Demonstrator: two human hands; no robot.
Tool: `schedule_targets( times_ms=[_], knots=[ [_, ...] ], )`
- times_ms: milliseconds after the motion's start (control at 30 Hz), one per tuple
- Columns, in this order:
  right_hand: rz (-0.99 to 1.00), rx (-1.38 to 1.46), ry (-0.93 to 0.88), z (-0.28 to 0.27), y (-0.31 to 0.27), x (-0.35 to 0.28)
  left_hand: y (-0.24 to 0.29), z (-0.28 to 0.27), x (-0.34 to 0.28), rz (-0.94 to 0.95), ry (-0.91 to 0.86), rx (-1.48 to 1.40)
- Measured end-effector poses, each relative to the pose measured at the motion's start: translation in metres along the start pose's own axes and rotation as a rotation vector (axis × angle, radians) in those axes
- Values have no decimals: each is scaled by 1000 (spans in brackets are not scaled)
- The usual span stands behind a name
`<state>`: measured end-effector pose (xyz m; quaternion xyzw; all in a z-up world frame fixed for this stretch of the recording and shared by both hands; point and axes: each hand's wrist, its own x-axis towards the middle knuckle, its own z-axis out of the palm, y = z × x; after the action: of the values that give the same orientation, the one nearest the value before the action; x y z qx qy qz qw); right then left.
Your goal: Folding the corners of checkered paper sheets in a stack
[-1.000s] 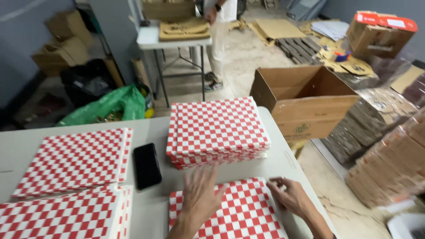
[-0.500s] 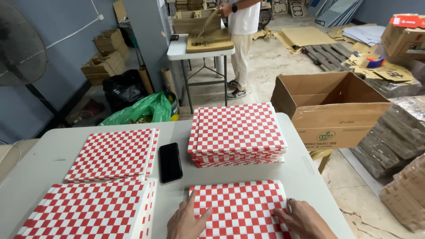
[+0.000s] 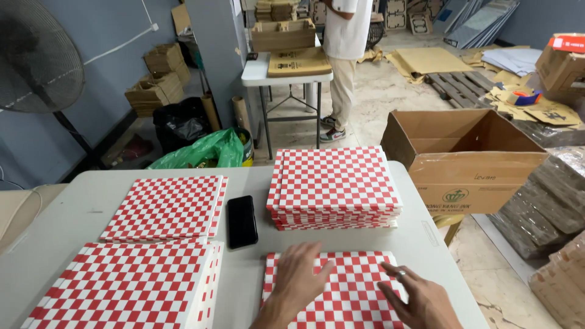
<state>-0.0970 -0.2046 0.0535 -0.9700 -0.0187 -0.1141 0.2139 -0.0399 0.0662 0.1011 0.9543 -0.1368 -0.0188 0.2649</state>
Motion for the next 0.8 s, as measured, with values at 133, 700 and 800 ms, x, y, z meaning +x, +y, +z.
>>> schedule_targets(
  times_ms=[133, 700, 800],
  knots=[
    [-481, -54, 51, 6, 2, 9, 4, 60, 49, 279, 47, -29],
    [-338, 115, 47, 4, 2, 32, -18, 126, 59, 439, 158, 99],
    [-284, 160, 85, 12, 15, 32, -11, 117, 59, 415, 101, 126]
  ],
)
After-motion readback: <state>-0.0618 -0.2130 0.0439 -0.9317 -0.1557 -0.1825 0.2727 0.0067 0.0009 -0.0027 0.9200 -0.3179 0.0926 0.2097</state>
